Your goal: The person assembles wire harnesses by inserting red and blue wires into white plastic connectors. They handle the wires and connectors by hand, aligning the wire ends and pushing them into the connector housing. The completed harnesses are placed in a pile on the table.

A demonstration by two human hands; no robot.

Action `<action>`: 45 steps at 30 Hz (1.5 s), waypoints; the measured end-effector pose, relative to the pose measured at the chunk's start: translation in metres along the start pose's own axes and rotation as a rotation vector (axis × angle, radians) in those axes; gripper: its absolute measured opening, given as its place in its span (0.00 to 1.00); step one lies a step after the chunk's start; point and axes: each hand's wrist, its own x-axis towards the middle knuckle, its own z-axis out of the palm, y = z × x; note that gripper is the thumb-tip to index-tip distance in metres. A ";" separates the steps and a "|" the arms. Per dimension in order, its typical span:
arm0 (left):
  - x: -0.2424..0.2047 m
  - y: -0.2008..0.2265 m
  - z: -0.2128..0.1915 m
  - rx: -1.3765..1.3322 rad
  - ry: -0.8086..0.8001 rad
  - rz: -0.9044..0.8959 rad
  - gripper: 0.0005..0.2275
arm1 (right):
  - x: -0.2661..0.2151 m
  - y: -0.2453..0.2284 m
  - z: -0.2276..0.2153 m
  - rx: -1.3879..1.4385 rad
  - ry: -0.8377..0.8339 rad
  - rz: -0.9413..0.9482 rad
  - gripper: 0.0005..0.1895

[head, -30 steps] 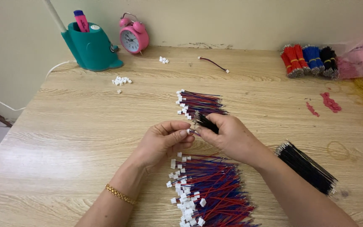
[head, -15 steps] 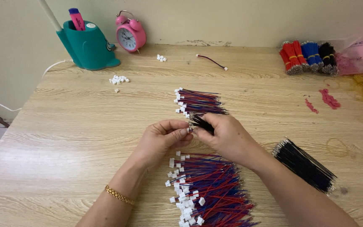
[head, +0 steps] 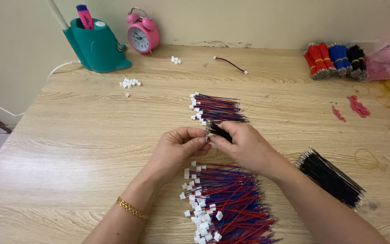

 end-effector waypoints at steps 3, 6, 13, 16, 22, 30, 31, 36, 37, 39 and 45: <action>0.007 -0.008 -0.003 0.012 -0.018 0.002 0.07 | 0.005 0.001 -0.001 0.012 -0.006 -0.010 0.09; 0.007 -0.009 -0.004 0.015 -0.005 0.005 0.07 | 0.002 -0.002 -0.001 0.012 -0.025 0.023 0.09; 0.016 -0.003 -0.007 0.188 0.053 0.055 0.07 | 0.006 -0.002 -0.019 -0.058 -0.028 0.038 0.12; 0.031 -0.006 -0.022 0.327 0.126 0.139 0.09 | 0.010 0.002 -0.031 -0.129 0.034 -0.027 0.13; 0.037 -0.006 -0.024 0.393 0.304 0.140 0.09 | 0.001 -0.004 -0.040 -0.116 0.105 0.007 0.11; 0.016 0.008 -0.007 0.700 0.183 0.449 0.12 | -0.009 -0.038 -0.027 -0.108 0.028 0.062 0.12; 0.013 0.006 -0.004 0.700 0.185 0.448 0.12 | -0.009 -0.031 -0.025 -0.109 0.026 0.061 0.12; 0.004 0.005 0.014 0.344 0.094 0.192 0.14 | -0.007 -0.017 -0.015 -0.115 -0.021 0.063 0.13; 0.004 0.004 0.013 0.343 0.096 0.190 0.14 | -0.005 -0.012 -0.013 -0.114 -0.024 0.064 0.13; 0.006 0.003 0.012 0.348 0.073 0.202 0.12 | -0.002 -0.003 -0.011 -0.183 -0.033 0.011 0.12; 0.008 -0.002 0.011 0.389 0.135 0.246 0.07 | -0.008 -0.019 -0.011 -0.156 -0.056 0.038 0.12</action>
